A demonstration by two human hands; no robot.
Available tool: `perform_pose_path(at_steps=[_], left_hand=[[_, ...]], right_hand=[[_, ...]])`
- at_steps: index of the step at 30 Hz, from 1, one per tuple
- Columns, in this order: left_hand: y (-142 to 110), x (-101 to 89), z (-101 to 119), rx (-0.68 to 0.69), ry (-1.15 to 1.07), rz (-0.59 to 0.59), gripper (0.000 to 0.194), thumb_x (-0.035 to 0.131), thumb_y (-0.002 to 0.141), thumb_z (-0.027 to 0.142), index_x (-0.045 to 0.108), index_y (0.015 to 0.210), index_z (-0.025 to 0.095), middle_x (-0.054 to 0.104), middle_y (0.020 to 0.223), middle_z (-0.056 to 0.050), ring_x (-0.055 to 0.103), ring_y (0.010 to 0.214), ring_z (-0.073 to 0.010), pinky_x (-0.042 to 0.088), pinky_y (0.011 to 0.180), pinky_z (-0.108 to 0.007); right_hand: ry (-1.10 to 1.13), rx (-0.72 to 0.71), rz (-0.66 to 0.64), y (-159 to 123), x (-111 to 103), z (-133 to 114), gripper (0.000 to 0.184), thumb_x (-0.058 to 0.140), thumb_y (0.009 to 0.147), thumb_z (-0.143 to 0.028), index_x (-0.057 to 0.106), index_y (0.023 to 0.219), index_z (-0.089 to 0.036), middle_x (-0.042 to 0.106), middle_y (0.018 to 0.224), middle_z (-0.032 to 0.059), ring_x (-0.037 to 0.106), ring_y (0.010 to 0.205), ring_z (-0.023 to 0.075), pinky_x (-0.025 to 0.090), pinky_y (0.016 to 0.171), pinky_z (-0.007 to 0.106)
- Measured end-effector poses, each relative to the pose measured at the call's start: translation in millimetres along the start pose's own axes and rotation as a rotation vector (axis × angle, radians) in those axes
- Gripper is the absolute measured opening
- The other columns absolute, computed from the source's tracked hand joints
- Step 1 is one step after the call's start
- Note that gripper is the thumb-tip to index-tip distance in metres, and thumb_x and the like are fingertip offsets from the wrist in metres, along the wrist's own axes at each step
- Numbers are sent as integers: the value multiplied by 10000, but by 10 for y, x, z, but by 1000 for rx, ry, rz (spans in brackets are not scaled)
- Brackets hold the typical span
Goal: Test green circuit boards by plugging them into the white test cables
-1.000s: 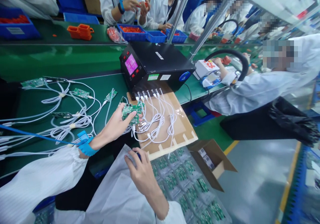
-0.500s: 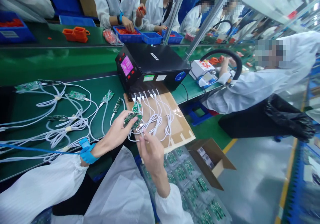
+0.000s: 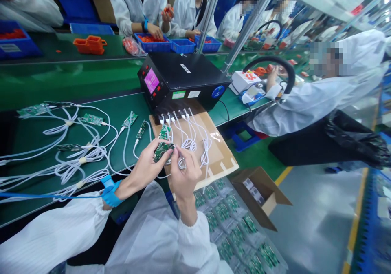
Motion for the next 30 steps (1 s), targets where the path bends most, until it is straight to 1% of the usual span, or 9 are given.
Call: perform_pose_path(at_steps=[3, 6, 10, 14, 20, 24, 27, 30], left_hand=[[-8, 12, 4, -1, 10, 7, 115, 594, 1021, 248, 635, 1122, 215, 675, 1085, -43, 653, 1027, -174, 497, 934, -295], [-10, 16, 10, 6, 9, 8, 115, 596, 1020, 240, 641, 1123, 214, 669, 1086, -41, 654, 1037, -170, 494, 931, -287], [-17, 10, 11, 12, 8, 18, 114, 596, 1023, 248, 644, 1120, 210, 668, 1097, -49, 653, 1061, -177, 494, 946, -296], [-26, 2, 17, 25, 12, 31, 117, 595, 1023, 243, 639, 1125, 207, 669, 1115, -59, 651, 1079, -180, 493, 969, -304], [-29, -4, 30, 30, 17, 35, 67, 587, 1018, 244, 638, 1034, 203, 666, 1092, -71, 654, 1062, -194, 510, 932, -309], [-28, 9, 50, 52, 19, 14, 56, 574, 1014, 218, 621, 990, 198, 650, 1056, -65, 641, 1026, -193, 503, 916, -315], [-21, 13, 66, 79, 27, 0, 79, 553, 1015, 194, 603, 953, 194, 635, 1013, -61, 623, 987, -189, 493, 892, -312], [-8, 2, 67, 87, 44, -13, 124, 532, 1020, 194, 581, 906, 195, 629, 976, -61, 612, 936, -186, 486, 855, -310]], right_hand=[[5, 13, -13, -6, -2, 10, 120, 674, 972, -152, 747, 1057, -197, 781, 935, 49, 732, 828, 158, 622, 798, 319], [16, 56, -13, -22, -3, 35, 108, 658, 984, -192, 745, 1048, -198, 770, 916, 45, 728, 819, 162, 617, 782, 324], [30, 112, -8, -46, 0, 66, 107, 656, 986, -211, 749, 1037, -196, 766, 925, 49, 727, 836, 167, 613, 798, 330], [40, 137, -4, -49, 5, 73, 102, 665, 981, -213, 754, 1027, -193, 759, 910, 46, 723, 824, 163, 608, 797, 318], [39, 146, -24, -26, 24, 64, 120, 650, 993, -242, 757, 1015, -193, 750, 893, 47, 718, 818, 165, 601, 783, 318], [55, 154, -30, -22, 39, 42, 111, 644, 996, -224, 750, 999, -193, 751, 892, 46, 713, 817, 161, 593, 783, 313], [70, 159, -29, -28, 50, 31, 105, 644, 997, -215, 746, 1008, -193, 752, 911, 48, 715, 844, 163, 590, 807, 314], [74, 169, -45, -47, 79, 51, 121, 632, 1008, -242, 743, 1013, -192, 752, 930, 55, 718, 867, 170, 593, 827, 322]])
Point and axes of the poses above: each hand's wrist, its own y-axis towards the middle knuckle, its own x-axis out of the palm, z = x × y, the point moved 5 cm from there along y, towards the middle knuckle
